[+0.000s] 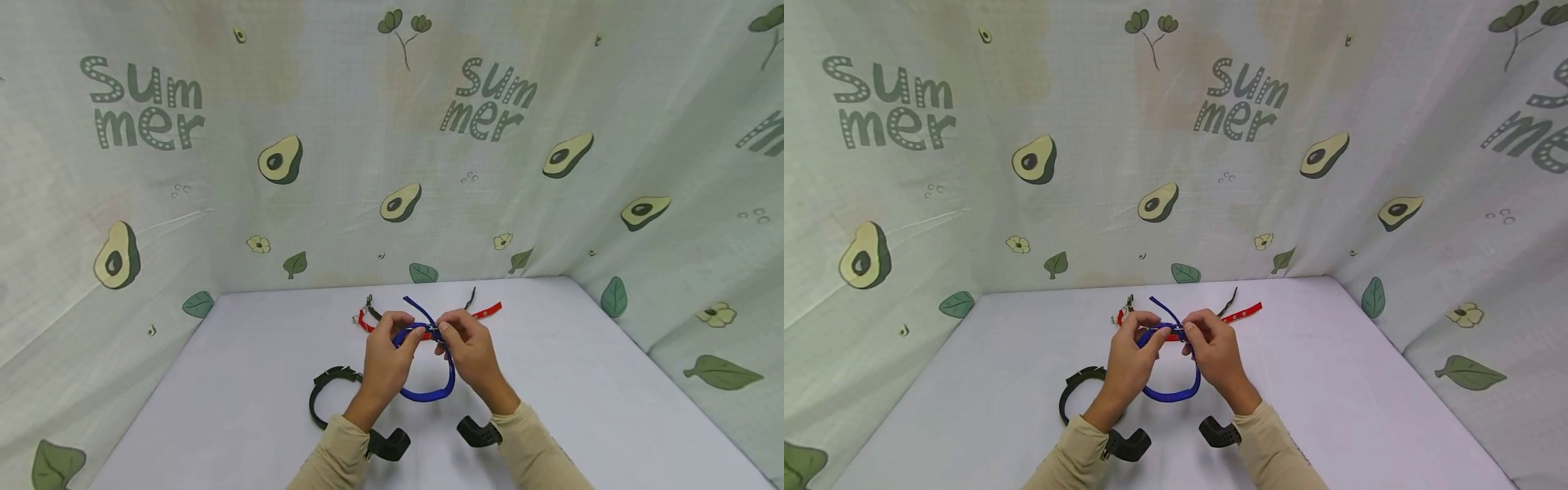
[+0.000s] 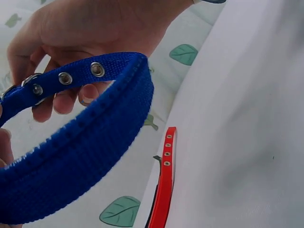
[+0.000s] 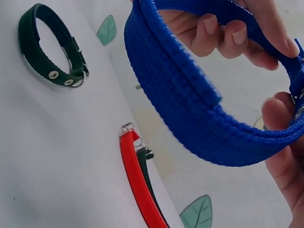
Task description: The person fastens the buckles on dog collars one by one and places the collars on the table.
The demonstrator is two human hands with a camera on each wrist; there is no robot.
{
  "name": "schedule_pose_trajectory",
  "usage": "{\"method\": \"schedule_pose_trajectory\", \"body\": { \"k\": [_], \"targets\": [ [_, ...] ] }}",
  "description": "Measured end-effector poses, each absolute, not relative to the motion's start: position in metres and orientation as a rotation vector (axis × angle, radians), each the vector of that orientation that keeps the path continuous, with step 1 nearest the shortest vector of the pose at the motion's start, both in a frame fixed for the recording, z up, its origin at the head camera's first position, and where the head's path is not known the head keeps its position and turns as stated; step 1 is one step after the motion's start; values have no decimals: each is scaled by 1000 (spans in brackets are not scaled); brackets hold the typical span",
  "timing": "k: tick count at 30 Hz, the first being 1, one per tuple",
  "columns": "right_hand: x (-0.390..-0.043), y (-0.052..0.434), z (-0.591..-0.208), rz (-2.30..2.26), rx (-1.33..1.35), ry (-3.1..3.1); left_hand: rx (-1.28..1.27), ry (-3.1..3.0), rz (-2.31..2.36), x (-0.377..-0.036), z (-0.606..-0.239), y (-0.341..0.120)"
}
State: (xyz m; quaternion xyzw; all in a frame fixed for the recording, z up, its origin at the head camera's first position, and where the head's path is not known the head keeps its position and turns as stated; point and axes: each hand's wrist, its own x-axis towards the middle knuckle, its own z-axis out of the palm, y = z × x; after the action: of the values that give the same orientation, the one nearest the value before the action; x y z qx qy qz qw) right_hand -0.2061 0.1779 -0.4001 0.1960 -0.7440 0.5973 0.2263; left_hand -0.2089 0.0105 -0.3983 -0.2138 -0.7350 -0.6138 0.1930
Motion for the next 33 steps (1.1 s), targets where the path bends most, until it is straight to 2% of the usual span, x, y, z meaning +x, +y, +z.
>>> {"method": "schedule_pose_trajectory", "body": {
  "k": [7, 12, 19, 33],
  "targets": [
    [-200, 173, -389, 1578, 453, -2039, -670, -2050, -1723, -211, -402, 10],
    [-192, 172, -376, 1575, 496, -2028, -672, -2085, -1711, -211, -400, 10],
    [-207, 181, -393, 1641, 523, -2006, -677, -2144, -1693, -209, -398, 9],
    [-209, 186, -395, 1649, 656, -1991, -712, -2256, -1644, -210, -401, 9]
  ]
}}
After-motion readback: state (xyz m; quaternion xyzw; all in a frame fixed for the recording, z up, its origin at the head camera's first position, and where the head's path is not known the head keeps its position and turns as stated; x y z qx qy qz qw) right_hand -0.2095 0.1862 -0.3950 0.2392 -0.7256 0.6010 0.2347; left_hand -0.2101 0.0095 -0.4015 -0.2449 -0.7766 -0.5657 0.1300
